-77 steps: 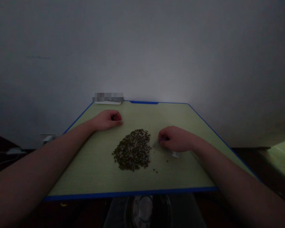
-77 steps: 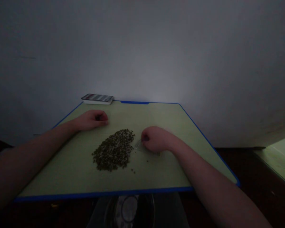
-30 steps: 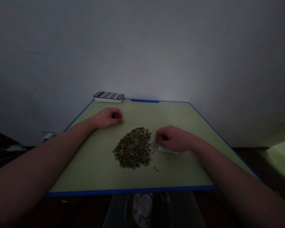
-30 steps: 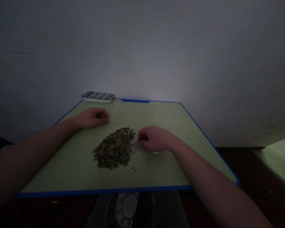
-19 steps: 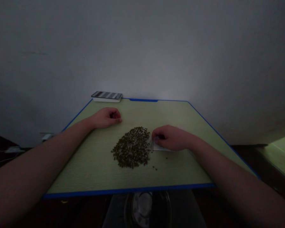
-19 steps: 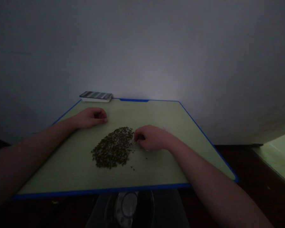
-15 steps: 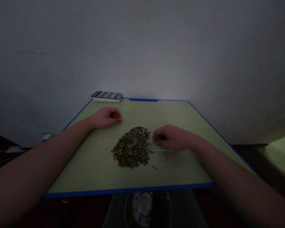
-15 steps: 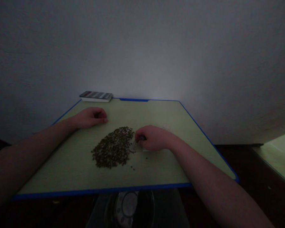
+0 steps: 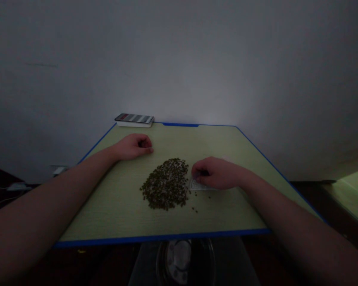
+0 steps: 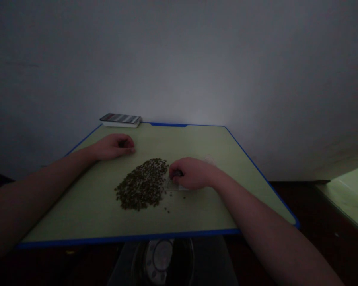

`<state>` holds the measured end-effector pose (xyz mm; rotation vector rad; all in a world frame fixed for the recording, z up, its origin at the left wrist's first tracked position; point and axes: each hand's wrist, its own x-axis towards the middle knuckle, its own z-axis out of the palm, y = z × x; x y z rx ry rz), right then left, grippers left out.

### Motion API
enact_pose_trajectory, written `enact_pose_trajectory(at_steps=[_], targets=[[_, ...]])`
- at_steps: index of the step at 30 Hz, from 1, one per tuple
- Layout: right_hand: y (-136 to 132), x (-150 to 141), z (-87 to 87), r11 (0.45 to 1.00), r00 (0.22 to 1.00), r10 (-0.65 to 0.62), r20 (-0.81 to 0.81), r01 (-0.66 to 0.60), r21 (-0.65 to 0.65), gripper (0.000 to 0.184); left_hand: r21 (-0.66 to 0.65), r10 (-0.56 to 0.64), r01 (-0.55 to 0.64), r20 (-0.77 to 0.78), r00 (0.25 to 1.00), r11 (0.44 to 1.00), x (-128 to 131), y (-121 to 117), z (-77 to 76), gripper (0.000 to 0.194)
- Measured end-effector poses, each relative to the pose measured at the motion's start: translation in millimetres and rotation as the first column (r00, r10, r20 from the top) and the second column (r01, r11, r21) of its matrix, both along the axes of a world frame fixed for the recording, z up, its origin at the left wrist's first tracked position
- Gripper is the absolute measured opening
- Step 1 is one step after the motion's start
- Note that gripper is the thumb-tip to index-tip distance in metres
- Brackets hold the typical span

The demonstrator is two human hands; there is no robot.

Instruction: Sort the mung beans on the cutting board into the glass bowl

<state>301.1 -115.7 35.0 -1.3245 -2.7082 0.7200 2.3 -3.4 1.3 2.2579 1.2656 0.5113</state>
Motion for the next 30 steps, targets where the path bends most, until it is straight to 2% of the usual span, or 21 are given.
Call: enact_pose_trajectory(at_steps=[6, 11, 16, 23, 30], targets=[[-2.1, 2.8, 2.4, 0.999, 1.000, -0.006, 0.024, 0.007, -0.034, 0.017, 0.007, 0.010, -0.010, 0.003, 1.000, 1.000, -1.6, 1.4, -2.2, 0.032], [0.8, -0.3, 0.5, 0.999, 0.999, -0.042, 0.015, 0.042, 0.018, 0.018, -0.012, 0.009, -0.009, -0.005, 1.000, 1.000, -0.8, 0.9, -1.9, 0.031], [1.2, -3.2, -0.5, 1.000, 1.000, 0.009, -0.020, -0.009, 0.014, 0.021, -0.005, 0.000, 0.000, 0.003, 1.000, 1.000, -0.1, 0.4, -0.7, 0.031], [-0.8, 6.4, 2.5, 0.999, 0.999, 0.023, 0.025, -0.023, -0.034, 0.019, -0.017, 0.011, -0.011, 0.008, 1.000, 1.000, -0.6, 0.6, -1.8, 0.030], [1.2, 0.3, -1.1, 0.999, 0.999, -0.021, -0.026, 0.021, 0.027, 0.019, -0.005, 0.005, -0.005, -0.002, 1.000, 1.000, -0.4, 1.1, -1.4, 0.031]])
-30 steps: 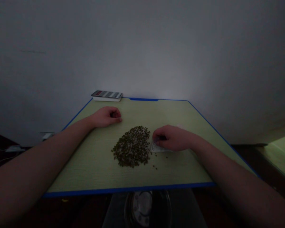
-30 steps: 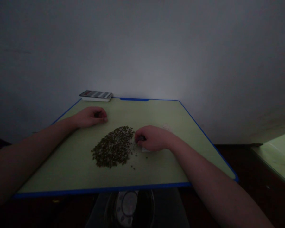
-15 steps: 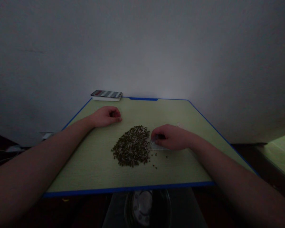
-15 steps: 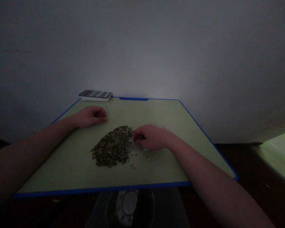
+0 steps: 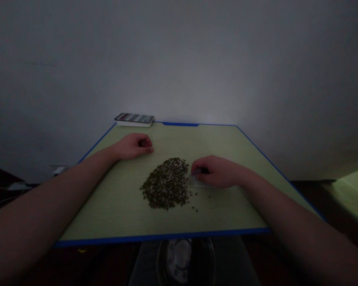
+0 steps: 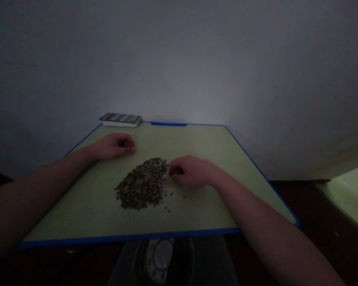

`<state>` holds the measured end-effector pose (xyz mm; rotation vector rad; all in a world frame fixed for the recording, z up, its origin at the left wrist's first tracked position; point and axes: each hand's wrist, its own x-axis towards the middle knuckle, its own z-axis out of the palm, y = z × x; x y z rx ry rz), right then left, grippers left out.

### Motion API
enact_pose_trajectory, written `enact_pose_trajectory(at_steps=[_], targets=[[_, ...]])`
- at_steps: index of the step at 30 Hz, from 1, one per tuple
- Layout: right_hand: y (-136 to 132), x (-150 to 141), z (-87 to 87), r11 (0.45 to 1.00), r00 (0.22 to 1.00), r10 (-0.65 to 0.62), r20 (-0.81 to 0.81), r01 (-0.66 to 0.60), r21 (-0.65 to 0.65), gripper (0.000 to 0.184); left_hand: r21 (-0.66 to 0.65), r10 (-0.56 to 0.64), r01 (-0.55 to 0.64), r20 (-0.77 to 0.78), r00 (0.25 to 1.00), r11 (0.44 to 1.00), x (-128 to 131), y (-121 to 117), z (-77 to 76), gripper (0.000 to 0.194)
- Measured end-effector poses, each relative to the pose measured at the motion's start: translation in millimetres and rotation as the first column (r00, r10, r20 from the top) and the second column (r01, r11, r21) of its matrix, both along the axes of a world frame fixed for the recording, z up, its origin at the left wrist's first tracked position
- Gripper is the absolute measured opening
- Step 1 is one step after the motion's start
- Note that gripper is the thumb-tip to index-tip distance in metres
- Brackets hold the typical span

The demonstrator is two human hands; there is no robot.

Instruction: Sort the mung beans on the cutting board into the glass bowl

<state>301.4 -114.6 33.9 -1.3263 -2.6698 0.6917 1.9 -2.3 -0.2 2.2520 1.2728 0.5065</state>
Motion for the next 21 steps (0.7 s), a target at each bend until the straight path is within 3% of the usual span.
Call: enact_pose_trajectory(at_steps=[9, 21], targets=[[-0.6, 0.4, 0.7, 0.997, 0.999, 0.046, 0.002, -0.045, -0.056, 0.022, 0.007, 0.013, -0.013, -0.005, 1.000, 1.000, 1.2, -0.8, -0.1, 0.031], [-3.6, 2.5, 3.8, 0.999, 0.999, 0.033, 0.036, -0.032, -0.038, 0.018, 0.003, -0.010, 0.010, 0.005, 1.000, 1.000, -0.9, 2.3, -2.1, 0.029]])
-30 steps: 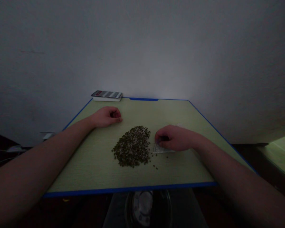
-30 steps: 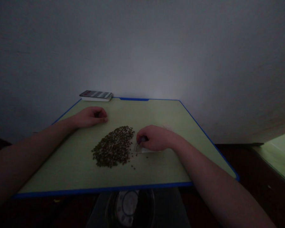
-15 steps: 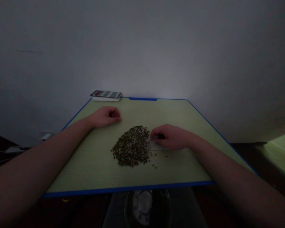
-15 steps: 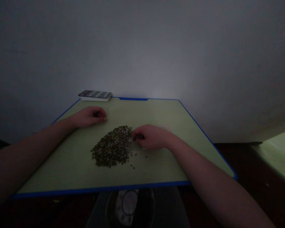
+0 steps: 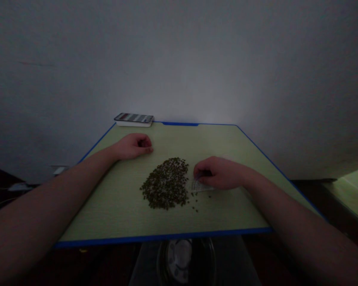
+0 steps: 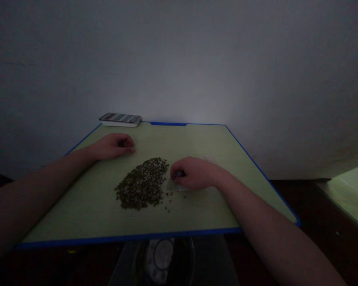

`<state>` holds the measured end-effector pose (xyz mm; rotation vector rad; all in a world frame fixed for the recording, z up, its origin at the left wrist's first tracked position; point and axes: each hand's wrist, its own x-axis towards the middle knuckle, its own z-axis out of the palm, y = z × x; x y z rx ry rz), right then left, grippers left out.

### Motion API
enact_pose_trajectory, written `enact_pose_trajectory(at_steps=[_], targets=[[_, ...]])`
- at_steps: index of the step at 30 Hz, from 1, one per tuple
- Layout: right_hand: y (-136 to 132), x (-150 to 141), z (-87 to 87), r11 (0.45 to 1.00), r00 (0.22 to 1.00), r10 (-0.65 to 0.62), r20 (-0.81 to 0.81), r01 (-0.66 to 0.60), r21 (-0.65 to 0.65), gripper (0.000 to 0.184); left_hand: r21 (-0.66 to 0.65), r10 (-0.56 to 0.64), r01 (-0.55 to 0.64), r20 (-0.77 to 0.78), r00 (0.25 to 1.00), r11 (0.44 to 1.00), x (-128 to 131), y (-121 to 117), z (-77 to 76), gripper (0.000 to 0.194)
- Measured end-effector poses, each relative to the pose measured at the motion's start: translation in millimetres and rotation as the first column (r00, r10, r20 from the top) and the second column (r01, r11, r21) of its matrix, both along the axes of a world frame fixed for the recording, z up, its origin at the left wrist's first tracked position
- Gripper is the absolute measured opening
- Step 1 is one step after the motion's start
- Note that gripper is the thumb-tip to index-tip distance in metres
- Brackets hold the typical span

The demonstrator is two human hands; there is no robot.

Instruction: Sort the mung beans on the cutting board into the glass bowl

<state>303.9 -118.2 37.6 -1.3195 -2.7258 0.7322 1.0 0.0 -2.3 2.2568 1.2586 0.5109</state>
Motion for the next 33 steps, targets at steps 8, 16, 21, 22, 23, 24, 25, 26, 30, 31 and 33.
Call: enact_pose_trajectory(at_steps=[8, 16, 21, 22, 23, 24, 25, 26, 30, 31, 33], targets=[[-0.7, 5.3, 0.7, 1.000, 1.000, -0.005, 0.012, 0.004, 0.020, 0.018, 0.010, -0.001, 0.001, -0.010, 1.000, 1.000, -0.8, 0.6, -1.5, 0.032], [-4.6, 5.1, 4.3, 1.000, 0.999, 0.025, 0.047, -0.024, -0.012, 0.018, 0.011, 0.005, -0.005, -0.007, 1.000, 1.000, -0.3, -1.2, 1.1, 0.032], [-3.0, 4.1, 1.9, 1.000, 0.999, 0.001, 0.042, -0.001, 0.000, 0.017, 0.011, 0.007, -0.007, -0.017, 1.000, 1.000, 0.4, -1.9, 2.0, 0.031], [-2.7, 3.6, 1.3, 1.000, 0.999, -0.006, 0.039, 0.006, 0.001, 0.017, 0.011, 0.003, -0.003, -0.016, 1.000, 1.000, 0.5, -1.9, 1.9, 0.031], [-2.6, 3.1, 0.9, 1.000, 0.999, -0.011, 0.035, 0.011, 0.003, 0.017, 0.009, 0.003, -0.003, -0.015, 1.000, 1.000, 0.6, -1.8, 1.7, 0.031], [-2.6, 2.5, 0.5, 1.000, 0.999, -0.013, 0.031, 0.013, 0.003, 0.017, 0.005, 0.007, -0.007, -0.016, 1.000, 1.000, 0.7, -1.6, 1.4, 0.032], [-2.7, 2.0, 0.2, 1.000, 1.000, -0.012, 0.027, 0.012, 0.002, 0.017, -0.001, 0.012, -0.012, -0.017, 1.000, 1.000, 0.7, -1.5, 1.2, 0.032], [-2.9, 1.7, 0.1, 1.000, 1.000, -0.009, 0.024, 0.009, 0.000, 0.017, -0.005, 0.017, -0.018, -0.018, 1.000, 1.000, 0.7, -1.4, 0.9, 0.032], [-3.6, 2.0, 0.4, 1.000, 1.000, 0.014, 0.027, -0.014, -0.013, 0.017, 0.012, 0.014, -0.014, -0.017, 1.000, 1.000, 0.4, -0.9, 0.8, 0.032], [-3.9, 2.1, 0.9, 1.000, 0.999, 0.023, 0.027, -0.022, -0.013, 0.018, 0.020, 0.012, -0.012, -0.018, 1.000, 1.000, 0.4, -0.9, 0.9, 0.033], [-4.7, 1.8, 2.0, 0.999, 0.999, 0.036, 0.031, -0.036, -0.011, 0.018, 0.028, 0.010, -0.009, -0.018, 1.000, 1.000, 0.4, -1.0, 1.2, 0.033]])
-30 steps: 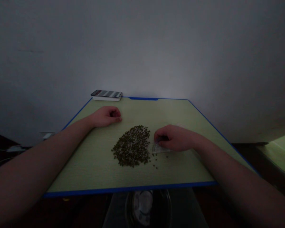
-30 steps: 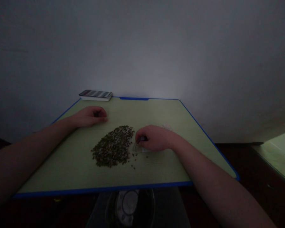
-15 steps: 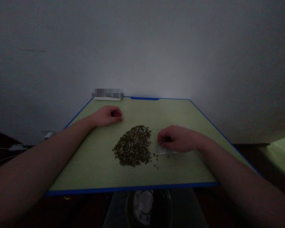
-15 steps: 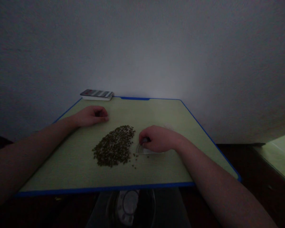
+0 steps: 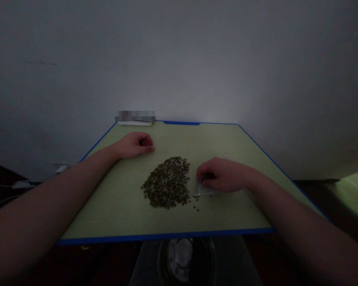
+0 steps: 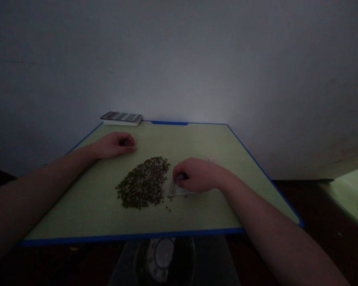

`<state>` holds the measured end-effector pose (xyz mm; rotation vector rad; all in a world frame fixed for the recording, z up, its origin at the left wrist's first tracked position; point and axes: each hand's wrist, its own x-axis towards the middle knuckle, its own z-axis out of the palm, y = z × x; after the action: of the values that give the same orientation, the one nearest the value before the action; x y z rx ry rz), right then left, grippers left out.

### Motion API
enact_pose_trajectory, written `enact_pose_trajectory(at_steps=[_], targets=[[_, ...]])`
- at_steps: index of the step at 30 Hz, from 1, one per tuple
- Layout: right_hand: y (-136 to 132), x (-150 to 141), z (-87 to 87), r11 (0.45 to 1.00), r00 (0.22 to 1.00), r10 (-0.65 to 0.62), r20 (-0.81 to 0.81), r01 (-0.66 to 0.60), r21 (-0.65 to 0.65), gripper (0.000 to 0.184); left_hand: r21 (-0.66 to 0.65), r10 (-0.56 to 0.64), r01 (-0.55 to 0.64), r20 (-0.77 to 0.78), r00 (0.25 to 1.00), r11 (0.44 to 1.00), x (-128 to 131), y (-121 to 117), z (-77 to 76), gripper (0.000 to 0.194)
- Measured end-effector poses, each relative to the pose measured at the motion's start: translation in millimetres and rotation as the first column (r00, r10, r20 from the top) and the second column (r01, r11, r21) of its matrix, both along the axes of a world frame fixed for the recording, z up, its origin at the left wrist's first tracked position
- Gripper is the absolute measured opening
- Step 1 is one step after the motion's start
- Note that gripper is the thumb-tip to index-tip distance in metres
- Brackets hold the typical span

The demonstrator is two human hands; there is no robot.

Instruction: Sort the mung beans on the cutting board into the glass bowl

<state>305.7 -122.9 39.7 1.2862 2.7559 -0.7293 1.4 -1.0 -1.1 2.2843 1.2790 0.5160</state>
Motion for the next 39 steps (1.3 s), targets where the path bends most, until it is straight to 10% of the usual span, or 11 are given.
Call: enact_pose_trajectory(at_steps=[39], targets=[[-9.5, -12.5, -0.8, 0.993, 0.991, 0.101, -0.089, -0.106, -0.050, 0.017, -0.055, 0.016, -0.015, 0.026, 1.000, 0.998, 2.2, -1.1, 2.2, 0.031]])
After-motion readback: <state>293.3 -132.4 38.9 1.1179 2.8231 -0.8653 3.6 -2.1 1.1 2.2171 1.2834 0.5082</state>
